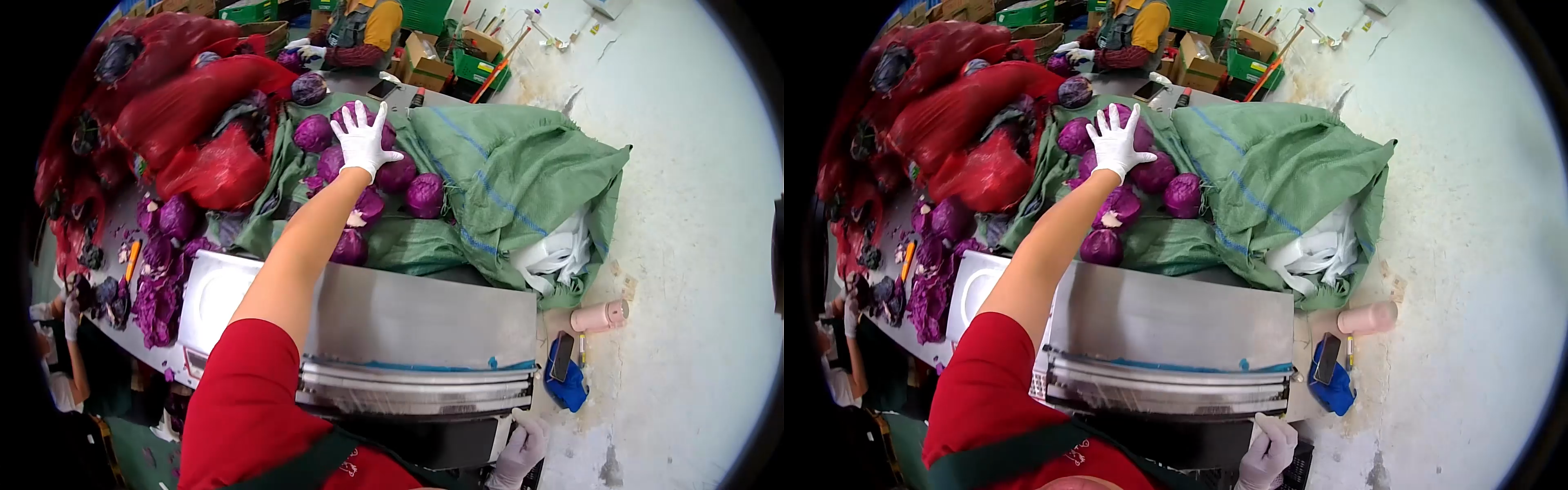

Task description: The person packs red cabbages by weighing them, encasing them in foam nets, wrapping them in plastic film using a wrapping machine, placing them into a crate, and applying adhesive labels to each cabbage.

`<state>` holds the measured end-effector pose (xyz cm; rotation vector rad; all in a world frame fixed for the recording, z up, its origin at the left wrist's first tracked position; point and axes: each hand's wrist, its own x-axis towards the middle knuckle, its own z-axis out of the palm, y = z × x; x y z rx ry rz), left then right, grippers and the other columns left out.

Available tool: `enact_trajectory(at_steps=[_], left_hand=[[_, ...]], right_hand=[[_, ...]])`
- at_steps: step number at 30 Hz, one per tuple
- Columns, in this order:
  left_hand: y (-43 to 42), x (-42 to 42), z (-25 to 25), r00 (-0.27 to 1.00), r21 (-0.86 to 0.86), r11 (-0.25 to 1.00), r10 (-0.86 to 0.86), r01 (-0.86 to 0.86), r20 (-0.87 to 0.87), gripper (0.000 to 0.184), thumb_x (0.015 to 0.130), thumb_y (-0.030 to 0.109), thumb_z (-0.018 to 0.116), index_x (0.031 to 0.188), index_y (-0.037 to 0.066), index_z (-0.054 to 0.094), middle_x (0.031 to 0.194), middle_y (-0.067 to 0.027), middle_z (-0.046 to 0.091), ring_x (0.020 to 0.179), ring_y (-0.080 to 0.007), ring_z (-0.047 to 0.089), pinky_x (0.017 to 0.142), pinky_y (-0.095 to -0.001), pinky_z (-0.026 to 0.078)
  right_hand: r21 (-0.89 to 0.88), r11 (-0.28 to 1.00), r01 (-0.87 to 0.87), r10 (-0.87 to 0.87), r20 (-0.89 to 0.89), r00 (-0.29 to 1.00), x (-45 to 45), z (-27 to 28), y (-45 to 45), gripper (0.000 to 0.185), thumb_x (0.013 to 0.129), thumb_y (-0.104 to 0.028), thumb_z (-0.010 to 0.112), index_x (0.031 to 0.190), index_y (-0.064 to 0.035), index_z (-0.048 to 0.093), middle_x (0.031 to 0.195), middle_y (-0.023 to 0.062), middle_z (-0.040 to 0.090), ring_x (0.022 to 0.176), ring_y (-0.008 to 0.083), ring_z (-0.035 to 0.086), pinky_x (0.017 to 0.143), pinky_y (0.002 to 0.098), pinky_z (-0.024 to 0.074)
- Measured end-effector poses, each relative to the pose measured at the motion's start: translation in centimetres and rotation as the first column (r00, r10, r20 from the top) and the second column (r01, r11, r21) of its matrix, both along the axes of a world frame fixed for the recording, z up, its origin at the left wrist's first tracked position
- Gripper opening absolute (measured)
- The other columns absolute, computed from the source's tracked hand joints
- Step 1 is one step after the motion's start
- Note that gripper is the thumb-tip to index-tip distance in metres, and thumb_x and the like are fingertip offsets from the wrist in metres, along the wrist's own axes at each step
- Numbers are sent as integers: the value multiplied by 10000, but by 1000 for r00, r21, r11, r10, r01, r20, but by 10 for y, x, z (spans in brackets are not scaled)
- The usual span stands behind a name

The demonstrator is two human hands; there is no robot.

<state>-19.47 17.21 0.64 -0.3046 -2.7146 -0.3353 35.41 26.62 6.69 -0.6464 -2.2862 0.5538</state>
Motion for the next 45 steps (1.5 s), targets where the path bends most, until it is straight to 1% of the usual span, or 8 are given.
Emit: enact_trajectory(at_steps=[4,9,12,15,20,24,34,45], left_hand=[[10,-23,-19,997,-103,994,48,-41,65,1160,535,605,807,1485,342,194,1527,-181,214,1373,-491,195,1006,-696,264],[-20,-60,-53,998,429,903,-39,10,59,1067,563,444,838,1458,282,279,1440,-223,336,1266,-508,354,958,-492,456],[-62,-53,-19,812,902,7,-432,-432,392,939,702,465,774,1453,240,258,1434,-130,350,1233,-384,435,883,-600,461],[-130,-29,-15,710,843,-249,-675,-477,202,788,764,449,735,1392,234,311,1410,-100,362,1247,-353,417,847,-612,484],[-248,107,13,818,976,220,-562,6,122,960,711,328,805,1461,71,263,1339,-186,459,1200,-280,508,1002,-373,431],[-307,219,24,932,326,917,-305,231,195,930,634,439,747,1428,136,369,1325,-257,448,1201,-389,479,1029,-405,397],[-304,322,1,956,-93,960,-248,265,158,1051,579,578,773,1466,298,285,1481,-182,294,1368,-438,226,1039,-630,269],[-249,358,49,952,-330,935,-209,127,-225,684,753,590,612,1268,141,569,1342,-111,489,1360,-337,313,1109,-547,212]], right_hand=[[-6,1000,-10,10,64,998,-11,-12,19,186,810,54,510,905,-6,657,871,122,624,833,257,584,756,340,460],[-21,994,-103,105,139,985,-16,-6,16,283,808,92,486,993,-33,660,943,114,672,891,287,612,839,380,462],[38,993,-113,108,130,986,-13,-4,11,223,827,43,526,980,-33,670,941,117,671,875,282,622,827,373,479],[-34,994,-107,110,125,986,-6,-1,6,199,811,26,525,937,0,677,911,144,678,881,301,627,858,380,472],[56,982,-180,176,80,981,2,-8,-6,208,813,65,524,934,-19,670,885,114,656,861,263,591,804,353,458],[17,942,-335,334,58,941,-3,-9,-22,228,822,71,507,986,1,649,943,129,648,892,286,579,830,371,456],[97,765,-637,638,21,769,6,7,-39,252,847,51,524,1044,-37,654,962,121,636,895,268,581,808,356,453],[204,481,-853,870,5,492,-4,35,-54,297,806,48,558,1052,-68,676,979,110,627,920,268,598,824,359,462]])
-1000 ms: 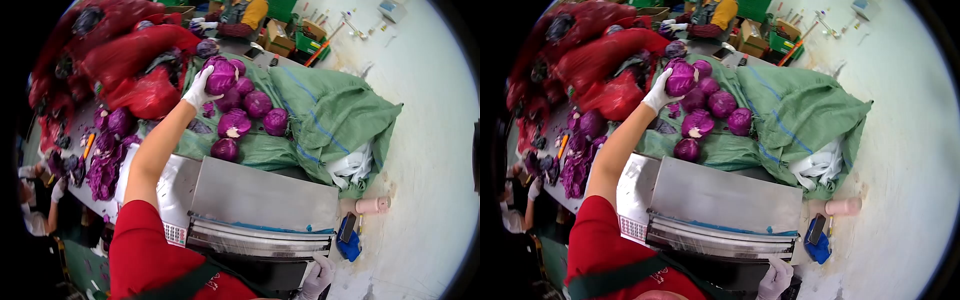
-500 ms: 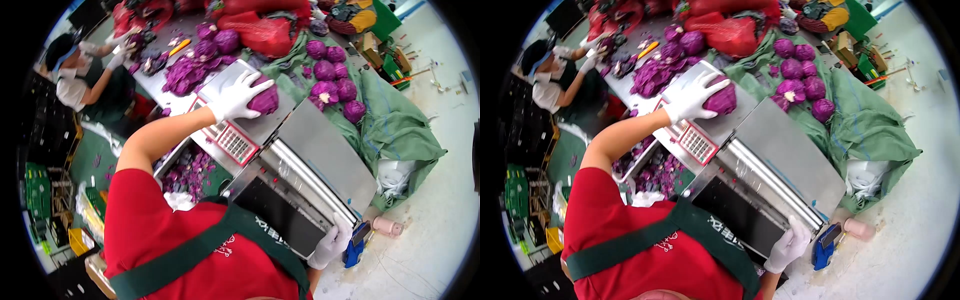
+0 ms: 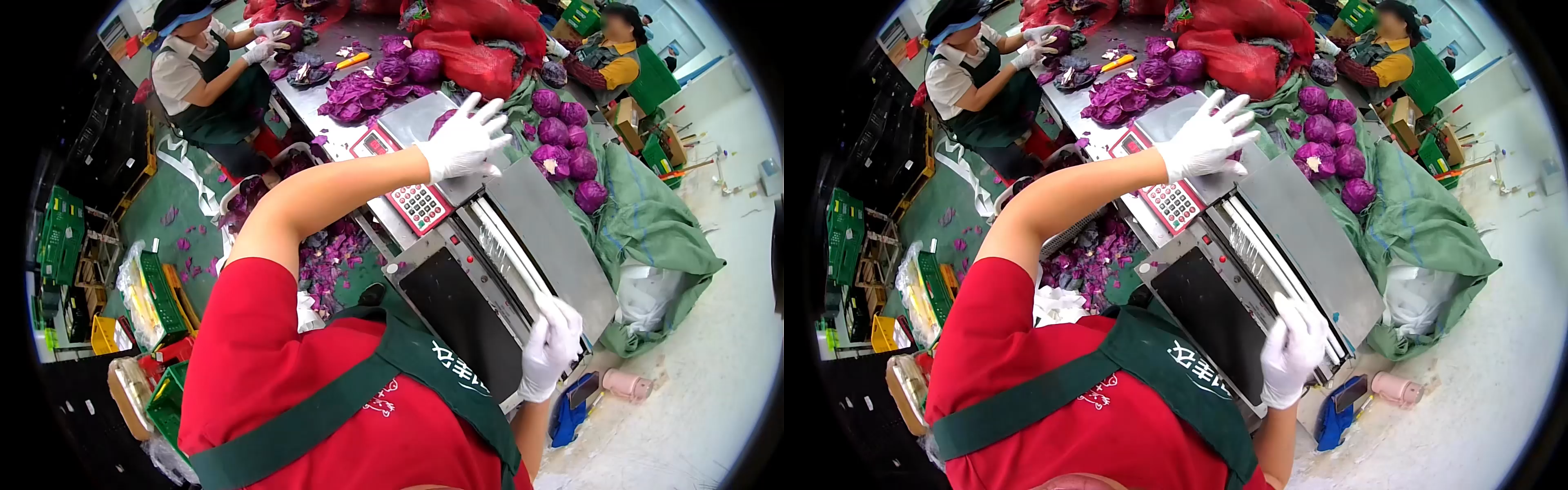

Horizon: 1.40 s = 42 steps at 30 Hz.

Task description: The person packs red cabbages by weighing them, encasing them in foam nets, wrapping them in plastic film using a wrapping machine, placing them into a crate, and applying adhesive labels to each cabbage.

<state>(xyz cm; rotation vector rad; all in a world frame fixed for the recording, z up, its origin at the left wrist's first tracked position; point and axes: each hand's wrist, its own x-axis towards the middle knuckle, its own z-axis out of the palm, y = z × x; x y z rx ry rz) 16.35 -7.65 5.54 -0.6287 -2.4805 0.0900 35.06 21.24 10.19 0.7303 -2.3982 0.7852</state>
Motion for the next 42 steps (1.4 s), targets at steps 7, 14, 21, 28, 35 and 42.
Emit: enact_trajectory(at_steps=[7,14,21,28,35,42], left_hand=[[140,6,40,989,173,978,-102,119,-107,607,751,542,635,1140,76,628,1183,-129,571,1265,-337,422,1054,-575,281],[202,15,21,977,-116,970,-213,213,13,561,771,488,632,1083,22,651,1148,-142,596,1264,-347,418,1042,-555,308],[129,-2,116,866,569,811,-378,138,329,370,873,200,611,1195,17,606,1144,-172,628,1080,-288,586,939,-346,433],[53,40,91,795,598,797,-308,-84,523,317,899,99,571,1188,-30,582,1166,-132,621,1116,-226,563,994,-326,394],[50,66,84,698,695,582,-281,-421,659,443,951,241,573,1287,-42,513,1156,-97,602,1082,-157,546,984,-290,380],[54,90,90,761,751,546,-284,-371,583,378,970,206,544,1259,-38,534,1085,-68,620,1024,-136,558,956,-277,392]], right_hand=[[162,884,-438,439,31,898,-24,17,-132,414,908,-296,519,1235,-53,592,1257,149,581,1248,362,470,1036,586,293],[278,924,-264,223,171,960,-87,10,-113,445,926,-388,464,1298,-162,557,1323,121,542,1327,391,361,1035,673,211],[372,926,-66,-2,181,984,-79,-26,75,591,760,-303,672,1300,-140,496,1315,154,461,1296,333,359,914,549,376],[107,721,685,-692,149,706,-215,-87,376,257,816,-145,583,1046,-59,660,1016,174,645,933,318,620,834,383,480],[306,511,803,-858,122,500,-300,-114,424,240,795,-241,626,1012,-175,705,1053,159,629,960,338,616,854,435,496],[-402,678,616,-684,-36,729,-256,-38,400,166,836,-169,655,924,-31,633,887,129,621,821,273,608,757,348,480]])
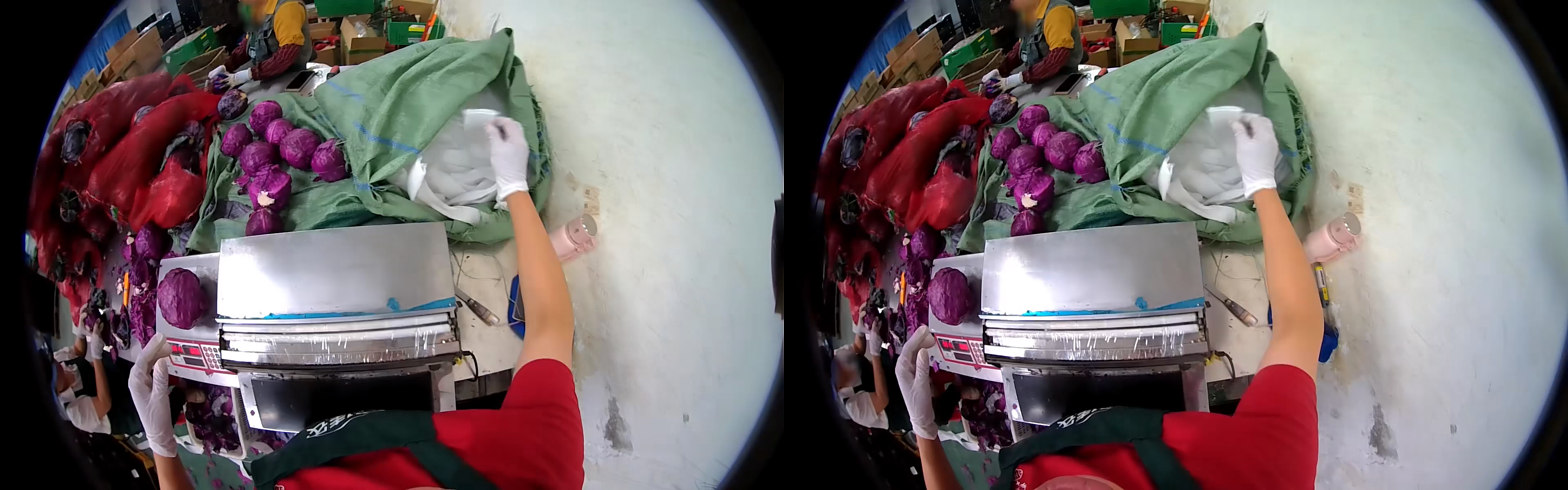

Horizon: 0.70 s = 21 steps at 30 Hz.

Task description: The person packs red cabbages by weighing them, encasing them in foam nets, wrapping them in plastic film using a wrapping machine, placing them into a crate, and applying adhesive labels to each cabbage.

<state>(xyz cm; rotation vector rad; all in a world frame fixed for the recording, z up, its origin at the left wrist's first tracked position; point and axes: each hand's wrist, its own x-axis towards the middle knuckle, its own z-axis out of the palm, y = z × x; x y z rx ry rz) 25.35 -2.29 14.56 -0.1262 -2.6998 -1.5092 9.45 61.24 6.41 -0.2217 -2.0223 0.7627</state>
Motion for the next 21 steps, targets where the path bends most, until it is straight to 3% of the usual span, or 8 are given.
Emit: enact_trajectory(at_steps=[3,7,9,11,14,17,19,21], left_hand=[[16,8,-4,996,139,987,-82,86,-30,284,968,130,527,1191,-39,581,1035,-62,636,969,-128,580,903,-264,428],[98,18,7,979,108,985,-112,131,-169,202,934,36,517,1062,-46,649,935,-69,664,847,-124,603,799,-252,472],[134,27,-2,956,286,914,-258,288,-138,485,777,12,635,1255,4,554,1115,-109,641,1010,-178,607,935,-313,446],[170,46,-1,881,398,798,-469,452,-61,597,753,46,666,1323,8,493,1203,-91,605,1088,-168,571,983,-314,418],[195,70,-42,896,694,686,-422,216,138,178,885,76,630,1025,-31,650,909,-38,679,823,-79,615,763,-232,495],[192,82,-63,940,717,688,-306,111,148,120,896,88,627,898,-24,669,801,-22,674,704,-62,597,660,-213,481],[184,92,-67,954,723,684,-268,92,132,119,892,90,630,853,-16,667,769,-21,667,651,-62,582,609,-208,465],[173,104,-71,969,671,738,-210,69,131,144,905,113,629,837,-10,661,727,-8,652,667,-56,581,673,-214,483]], right_hand=[[-65,994,-84,61,-288,956,72,74,-43,156,939,-119,536,1020,13,554,879,78,596,796,171,556,742,304,452],[-235,939,-250,190,-250,949,159,120,-132,198,959,-139,509,1083,9,552,978,79,593,895,144,542,806,290,438],[45,939,-342,343,-227,911,175,100,-169,120,911,-68,563,1006,6,564,827,79,577,695,132,528,650,278,455],[-108,860,-499,503,15,864,211,101,-231,113,878,-87,631,953,-18,583,744,68,577,622,116,519,584,268,452],[-10,771,-637,637,48,770,224,69,-268,154,851,-128,685,930,-33,593,700,67,571,617,103,518,590,269,458],[-365,745,-558,644,179,744,235,38,-277,185,843,-133,701,941,-18,593,742,44,599,657,82,522,617,260,462],[-695,392,-602,872,72,485,235,28,-277,168,853,-114,688,942,-2,599,793,19,614,707,60,525,647,244,466],[-663,540,-517,795,201,573,237,26,-268,123,879,-95,650,927,1,590,849,31,626,739,61,547,675,224,476]])
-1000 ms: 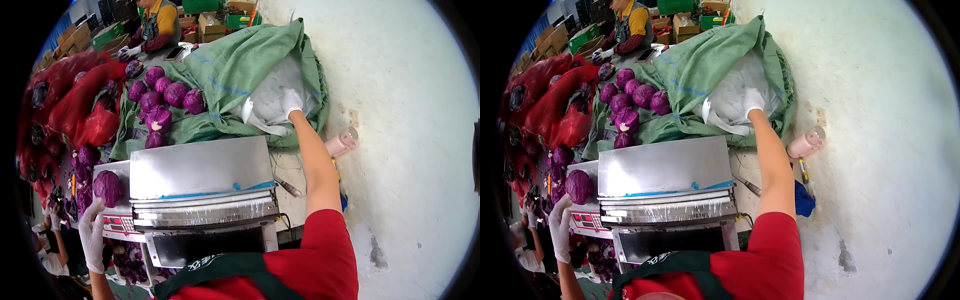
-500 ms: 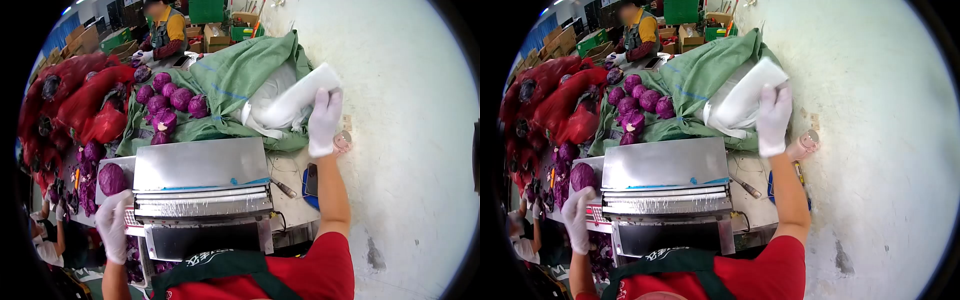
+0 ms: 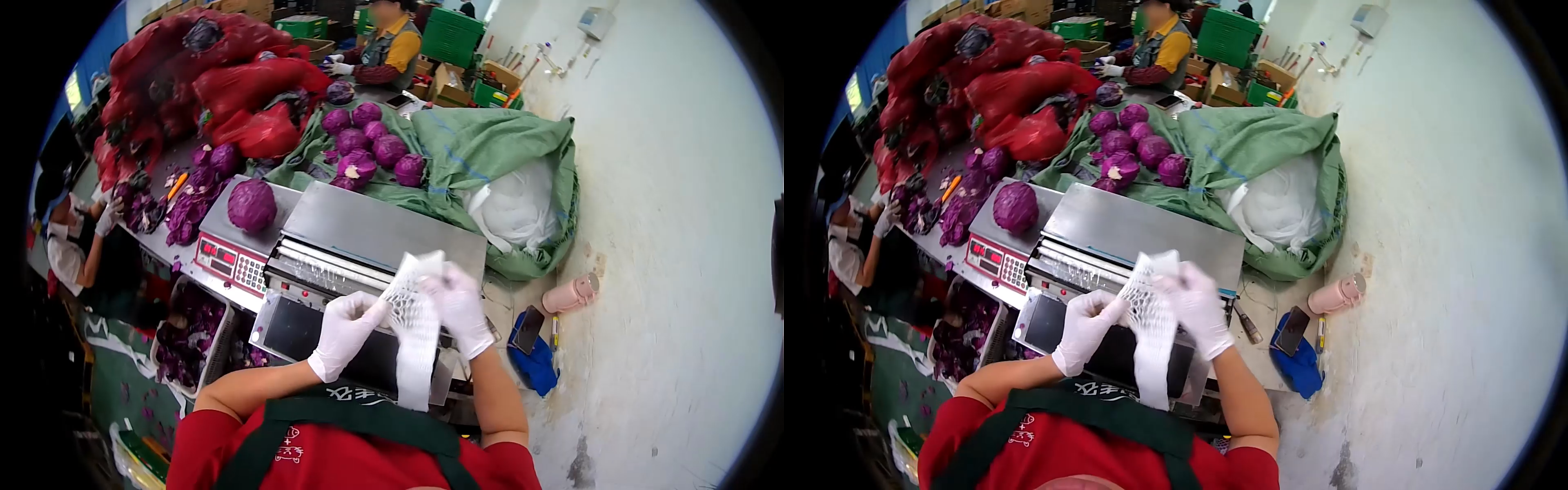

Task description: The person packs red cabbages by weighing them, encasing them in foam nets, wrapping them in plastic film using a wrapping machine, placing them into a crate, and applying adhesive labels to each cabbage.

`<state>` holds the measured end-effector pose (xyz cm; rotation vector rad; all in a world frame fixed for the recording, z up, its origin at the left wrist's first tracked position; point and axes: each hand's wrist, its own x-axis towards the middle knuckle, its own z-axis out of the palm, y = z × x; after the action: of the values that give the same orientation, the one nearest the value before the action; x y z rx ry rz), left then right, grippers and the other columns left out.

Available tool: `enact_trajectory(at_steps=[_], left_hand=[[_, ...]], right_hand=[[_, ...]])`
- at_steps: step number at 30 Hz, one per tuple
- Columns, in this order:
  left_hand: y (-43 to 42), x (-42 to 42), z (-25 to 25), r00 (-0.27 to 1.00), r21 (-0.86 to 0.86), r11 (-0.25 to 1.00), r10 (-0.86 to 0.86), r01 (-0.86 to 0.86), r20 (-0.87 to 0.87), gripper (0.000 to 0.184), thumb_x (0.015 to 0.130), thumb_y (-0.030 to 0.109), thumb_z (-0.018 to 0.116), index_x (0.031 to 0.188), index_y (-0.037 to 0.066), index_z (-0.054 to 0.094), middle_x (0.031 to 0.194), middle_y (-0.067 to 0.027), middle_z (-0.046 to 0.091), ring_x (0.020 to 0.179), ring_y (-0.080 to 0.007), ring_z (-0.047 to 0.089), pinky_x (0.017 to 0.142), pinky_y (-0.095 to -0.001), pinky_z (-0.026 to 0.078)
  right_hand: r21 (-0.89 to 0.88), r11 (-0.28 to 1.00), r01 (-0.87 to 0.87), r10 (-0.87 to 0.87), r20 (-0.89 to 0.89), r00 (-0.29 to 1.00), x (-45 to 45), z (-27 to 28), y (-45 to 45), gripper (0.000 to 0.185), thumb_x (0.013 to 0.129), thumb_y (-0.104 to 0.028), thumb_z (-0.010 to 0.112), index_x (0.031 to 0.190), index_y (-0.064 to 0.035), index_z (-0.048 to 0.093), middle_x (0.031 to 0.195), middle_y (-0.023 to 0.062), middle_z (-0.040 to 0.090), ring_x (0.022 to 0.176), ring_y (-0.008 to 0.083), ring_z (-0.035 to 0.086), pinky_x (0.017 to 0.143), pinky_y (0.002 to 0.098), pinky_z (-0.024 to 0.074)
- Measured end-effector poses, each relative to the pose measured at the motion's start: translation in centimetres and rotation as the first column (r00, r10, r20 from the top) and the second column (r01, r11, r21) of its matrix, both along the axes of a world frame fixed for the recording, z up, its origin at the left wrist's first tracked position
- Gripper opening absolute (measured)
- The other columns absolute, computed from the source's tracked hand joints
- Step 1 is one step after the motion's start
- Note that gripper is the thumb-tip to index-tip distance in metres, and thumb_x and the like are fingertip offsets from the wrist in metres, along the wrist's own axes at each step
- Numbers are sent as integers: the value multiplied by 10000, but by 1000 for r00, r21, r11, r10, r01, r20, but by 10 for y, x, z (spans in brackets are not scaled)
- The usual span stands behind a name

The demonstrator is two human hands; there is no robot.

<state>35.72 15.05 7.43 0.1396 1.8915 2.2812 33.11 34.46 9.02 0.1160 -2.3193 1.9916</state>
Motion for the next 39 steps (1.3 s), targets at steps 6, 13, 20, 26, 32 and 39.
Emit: enact_trajectory(at_steps=[6,13,20,26,32,39], left_hand=[[-16,-6,4,969,76,995,73,-57,-236,470,877,103,642,1287,0,438,1115,-52,565,1024,-110,531,905,-298,445],[-44,-17,-1,993,218,969,118,-113,-9,220,900,51,607,1101,-24,558,923,-68,655,785,-119,630,741,-234,516],[-66,-34,-25,674,-154,780,401,-607,-621,109,835,16,637,942,30,647,977,-105,622,916,-238,598,835,-347,458],[-124,-68,-23,834,136,886,463,-443,-300,64,947,59,493,961,3,521,869,-70,563,815,-102,540,741,-210,438],[-197,-98,-59,813,-154,852,-400,500,424,256,896,128,593,1110,-10,611,873,-25,652,785,-86,585,737,-236,485],[-337,-236,-96,775,-591,511,500,-624,-387,280,910,265,589,992,6,654,834,-216,661,745,-344,655,657,-396,489]], right_hand=[[-88,961,-262,276,353,894,3,13,-16,159,919,-108,595,1025,11,606,877,45,646,780,71,598,705,238,503],[-393,875,-282,423,339,840,-5,-24,-62,273,948,-259,579,1001,5,624,855,36,638,756,67,574,704,219,474],[-116,978,-174,145,-223,964,-15,-47,-139,324,912,-198,628,1171,-5,609,1184,112,566,1106,198,519,960,304,414],[-625,780,-5,170,204,964,-42,-44,-187,83,917,-73,589,854,-52,539,842,20,571,797,90,534,757,252,469],[-717,695,58,369,425,827,-121,-34,-187,195,950,-256,540,920,-65,519,848,71,573,785,209,600,740,360,518],[781,608,-140,247,-19,969,-260,-65,-266,253,802,-223,504,817,-33,671,852,246,639,836,414,623,764,494,487]])
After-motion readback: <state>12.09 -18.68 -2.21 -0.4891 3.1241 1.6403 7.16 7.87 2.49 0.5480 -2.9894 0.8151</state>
